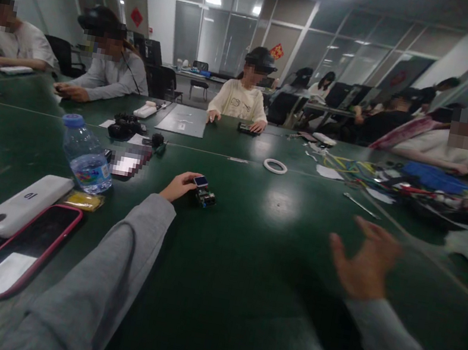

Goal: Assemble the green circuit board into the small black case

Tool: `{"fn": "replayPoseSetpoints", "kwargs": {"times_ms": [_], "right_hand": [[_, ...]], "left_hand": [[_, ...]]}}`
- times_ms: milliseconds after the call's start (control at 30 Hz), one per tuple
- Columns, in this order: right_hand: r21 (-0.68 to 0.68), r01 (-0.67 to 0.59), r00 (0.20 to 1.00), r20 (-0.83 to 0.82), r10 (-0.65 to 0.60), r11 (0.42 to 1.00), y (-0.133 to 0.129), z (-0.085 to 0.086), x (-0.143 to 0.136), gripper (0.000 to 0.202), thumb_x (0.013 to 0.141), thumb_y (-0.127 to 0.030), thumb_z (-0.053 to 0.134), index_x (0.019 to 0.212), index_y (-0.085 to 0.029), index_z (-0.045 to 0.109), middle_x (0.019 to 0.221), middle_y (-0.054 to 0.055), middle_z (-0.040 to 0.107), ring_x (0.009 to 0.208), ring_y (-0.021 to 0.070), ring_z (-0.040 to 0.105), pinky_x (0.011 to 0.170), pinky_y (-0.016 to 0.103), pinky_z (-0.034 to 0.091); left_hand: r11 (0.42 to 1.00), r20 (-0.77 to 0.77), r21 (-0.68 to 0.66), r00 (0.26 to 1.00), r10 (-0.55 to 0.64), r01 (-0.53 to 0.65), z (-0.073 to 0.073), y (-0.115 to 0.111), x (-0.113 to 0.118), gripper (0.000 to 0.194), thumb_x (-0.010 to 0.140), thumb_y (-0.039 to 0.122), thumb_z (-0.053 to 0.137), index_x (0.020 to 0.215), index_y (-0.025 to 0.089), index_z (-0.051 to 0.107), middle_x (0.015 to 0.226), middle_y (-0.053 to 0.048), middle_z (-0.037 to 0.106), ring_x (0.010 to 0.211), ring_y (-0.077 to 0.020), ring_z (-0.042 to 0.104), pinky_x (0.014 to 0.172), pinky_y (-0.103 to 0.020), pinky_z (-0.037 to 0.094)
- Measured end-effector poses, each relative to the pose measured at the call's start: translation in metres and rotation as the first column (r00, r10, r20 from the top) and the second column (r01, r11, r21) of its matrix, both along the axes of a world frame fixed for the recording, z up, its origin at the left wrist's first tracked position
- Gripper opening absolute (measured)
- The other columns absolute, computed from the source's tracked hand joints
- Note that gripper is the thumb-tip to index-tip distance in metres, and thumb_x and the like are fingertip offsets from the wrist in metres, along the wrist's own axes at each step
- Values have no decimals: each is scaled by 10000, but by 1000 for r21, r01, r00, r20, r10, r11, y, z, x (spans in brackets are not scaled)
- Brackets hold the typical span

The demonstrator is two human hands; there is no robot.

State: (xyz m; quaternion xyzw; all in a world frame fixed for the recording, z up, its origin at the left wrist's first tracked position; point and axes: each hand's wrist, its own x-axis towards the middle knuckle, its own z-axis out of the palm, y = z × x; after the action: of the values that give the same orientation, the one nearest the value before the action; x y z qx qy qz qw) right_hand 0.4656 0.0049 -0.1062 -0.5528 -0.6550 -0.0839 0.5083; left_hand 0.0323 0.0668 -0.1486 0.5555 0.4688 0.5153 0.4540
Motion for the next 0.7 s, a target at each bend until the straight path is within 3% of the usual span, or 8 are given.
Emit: {"fn": "replayPoseSetpoints", "kwargs": {"times_ms": [67, 133, 200, 267, 333, 433, 567, 700], "right_hand": [[-72, -208, 959, 181, 217, 976, 4, -18, -67, 559, 864, -504, 516, 1364, -282, 402, 1302, 158, 433, 1252, 324, 368, 1037, 545, 309], [-212, -390, 864, 251, 436, 896, 8, -31, -139, 587, 872, -438, 527, 1400, -269, 331, 1346, 138, 378, 1257, 312, 372, 1011, 522, 377], [-269, -472, 811, 241, 533, 840, 12, -34, -198, 583, 862, -425, 547, 1381, -248, 351, 1342, 134, 371, 1247, 316, 383, 987, 518, 408], [-275, -496, 799, 227, 557, 824, 15, -32, -232, 544, 853, -376, 564, 1345, -216, 397, 1299, 145, 397, 1211, 314, 408, 964, 499, 430], [-273, -502, 790, 243, 563, 821, 19, -29, -244, 495, 835, -302, 580, 1304, -219, 445, 1287, 141, 409, 1207, 318, 401, 958, 496, 428], [-294, -519, 781, 217, 585, 803, 26, -30, -240, 448, 822, -211, 559, 1263, -249, 491, 1223, 119, 462, 1159, 301, 438, 934, 482, 438], [-294, -598, 785, -27, 619, 746, 36, -39, -232, 412, 834, -201, 514, 1245, -237, 517, 1154, 87, 522, 1060, 232, 520, 929, 399, 454], [-327, -613, 789, -313, 529, 719, 46, -45, -232, 345, 847, -272, 487, 1177, -211, 565, 1030, 59, 613, 937, 206, 573, 875, 374, 464]], "left_hand": [[1000, -12, -3, 1000, -11, 11, -1, 1, -1, 386, 698, 182, 679, 1079, 157, 619, 1134, -94, 650, 1097, -223, 578, 1038, -453, 367], [999, -8, 15, 999, -32, 32, -3, 3, -2, 403, 674, 202, 704, 1068, 161, 626, 1128, -88, 653, 1095, -228, 577, 1038, -454, 364], [998, 0, 45, 999, -49, 49, -6, 6, -3, 421, 642, 211, 726, 1050, 158, 635, 1114, -84, 657, 1088, -230, 579, 1039, -452, 359], [996, 13, 66, 998, -67, 66, -9, 9, -3, 439, 616, 206, 740, 1040, 147, 640, 1097, -87, 662, 1071, -230, 585, 1037, -450, 357], [994, 23, 70, 996, -85, 83, -9, 10, -3, 449, 613, 202, 741, 1046, 141, 641, 1089, -90, 664, 1055, -225, 591, 1035, -447, 356], [993, 32, 64, 995, -99, 96, -8, 10, -3, 455, 612, 197, 749, 1051, 142, 644, 1090, -87, 665, 1049, -218, 590, 1038, -439, 352], [995, 36, 26, 995, -97, 96, -1, 5, -1, 432, 663, 263, 737, 1072, 157, 650, 1106, -86, 665, 1064, -224, 582, 1029, -420, 357], [999, 21, -18, 999, -46, 47, 8, -3, 4, 394, 775, 391, 642, 1103, 173, 649, 1142, -97, 655, 1089, -229, 571, 997, -388, 377]]}}
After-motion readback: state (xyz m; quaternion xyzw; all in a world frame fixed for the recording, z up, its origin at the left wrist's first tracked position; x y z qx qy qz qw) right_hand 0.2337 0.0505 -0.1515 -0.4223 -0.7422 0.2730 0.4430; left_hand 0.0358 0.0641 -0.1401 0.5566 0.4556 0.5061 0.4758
